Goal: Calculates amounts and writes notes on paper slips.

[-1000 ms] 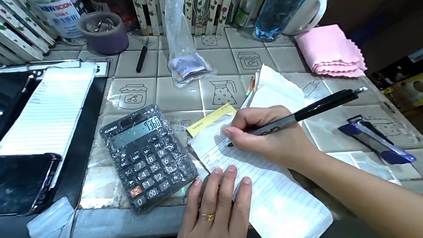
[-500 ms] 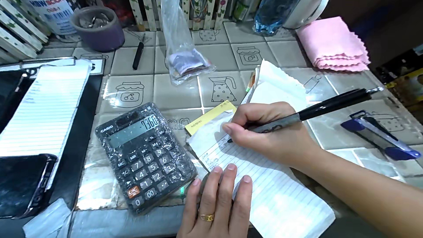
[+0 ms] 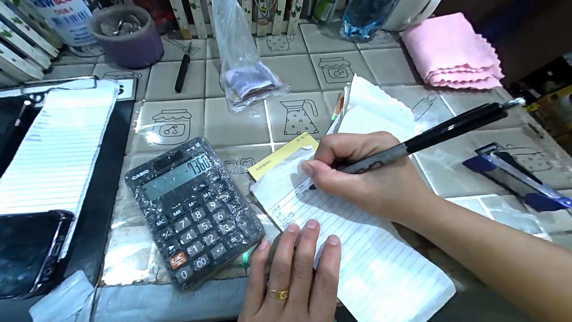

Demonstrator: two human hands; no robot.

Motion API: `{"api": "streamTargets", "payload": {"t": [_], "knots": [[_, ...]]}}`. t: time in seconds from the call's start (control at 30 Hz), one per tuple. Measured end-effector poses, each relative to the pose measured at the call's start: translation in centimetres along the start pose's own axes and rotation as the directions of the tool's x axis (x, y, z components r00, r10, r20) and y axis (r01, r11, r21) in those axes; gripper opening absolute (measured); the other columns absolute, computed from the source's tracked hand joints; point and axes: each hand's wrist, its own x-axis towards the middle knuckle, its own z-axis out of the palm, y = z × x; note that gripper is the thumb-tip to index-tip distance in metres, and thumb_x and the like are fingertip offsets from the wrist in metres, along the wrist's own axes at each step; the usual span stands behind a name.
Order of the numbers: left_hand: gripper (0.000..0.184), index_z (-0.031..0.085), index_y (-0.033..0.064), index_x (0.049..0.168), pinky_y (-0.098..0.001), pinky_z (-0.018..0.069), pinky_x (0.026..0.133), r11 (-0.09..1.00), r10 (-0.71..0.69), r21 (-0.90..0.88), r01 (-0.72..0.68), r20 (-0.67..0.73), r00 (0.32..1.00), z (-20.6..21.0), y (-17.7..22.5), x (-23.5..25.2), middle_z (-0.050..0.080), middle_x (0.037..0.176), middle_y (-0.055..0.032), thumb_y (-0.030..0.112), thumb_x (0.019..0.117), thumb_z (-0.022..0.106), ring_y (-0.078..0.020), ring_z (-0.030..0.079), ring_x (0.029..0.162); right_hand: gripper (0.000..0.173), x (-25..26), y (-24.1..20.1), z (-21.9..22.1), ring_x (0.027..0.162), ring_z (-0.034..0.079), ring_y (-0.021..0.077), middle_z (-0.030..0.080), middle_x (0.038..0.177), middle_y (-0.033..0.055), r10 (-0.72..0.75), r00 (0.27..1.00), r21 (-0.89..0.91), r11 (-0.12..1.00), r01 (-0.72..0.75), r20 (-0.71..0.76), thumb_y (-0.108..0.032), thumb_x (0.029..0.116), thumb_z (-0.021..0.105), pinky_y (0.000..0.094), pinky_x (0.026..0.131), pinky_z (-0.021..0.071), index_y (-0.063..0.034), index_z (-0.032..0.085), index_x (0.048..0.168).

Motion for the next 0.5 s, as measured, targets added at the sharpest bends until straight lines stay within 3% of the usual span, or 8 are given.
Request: {"api": "streamTargets", "payload": {"t": [0.17, 0.33, 0.5], "knots": [[0.083, 0.059, 0.0184, 0.146, -0.0512, 0.0207, 0.122, 1.000, 0.000, 0.000, 0.000, 0.009, 1.000, -0.08, -0.01, -0.01, 0.053, 0.153, -0.0076, 0.079, 0.0902, 0.046, -0.0285, 0.043, 0.145, 0.024, 0.05, -0.09, -0.13, 0.054, 0.045, -0.0057, 0.050, 0.063, -0.0096, 0.018, 1.000, -0.014, 1.000, -0.017, 0.006, -0.010, 0.0949, 0.061, 0.0101, 0.046, 0.0319, -0.0141, 0.058, 0.071], [0.084, 0.059, 0.0180, 0.146, -0.0516, 0.0212, 0.122, 1.000, 0.004, 0.004, -0.004, 0.004, 1.000, 0.01, -0.01, -0.07, 0.053, 0.153, -0.0077, 0.079, 0.0903, 0.045, -0.0285, 0.044, 0.145, 0.022, 0.01, 0.06, -0.14, 0.056, 0.052, -0.0049, 0.056, 0.064, -0.0090, -0.005, 1.000, 0.033, 0.999, 0.004, 0.022, -0.011, 0.0952, 0.063, 0.0101, 0.047, 0.0391, -0.0125, 0.062, 0.074], [0.084, 0.059, 0.0183, 0.146, -0.0518, 0.0213, 0.122, 1.000, -0.002, 0.004, 0.002, -0.001, 1.000, 0.04, 0.01, -0.10, 0.053, 0.153, -0.0071, 0.079, 0.0896, 0.046, -0.0282, 0.043, 0.145, 0.022, 0.02, -0.03, -0.12, 0.054, 0.049, -0.0053, 0.055, 0.063, -0.0091, -0.001, 0.999, 0.028, 1.000, 0.000, 0.038, -0.011, 0.0940, 0.063, 0.0103, 0.046, 0.0361, -0.0132, 0.062, 0.072]]}}
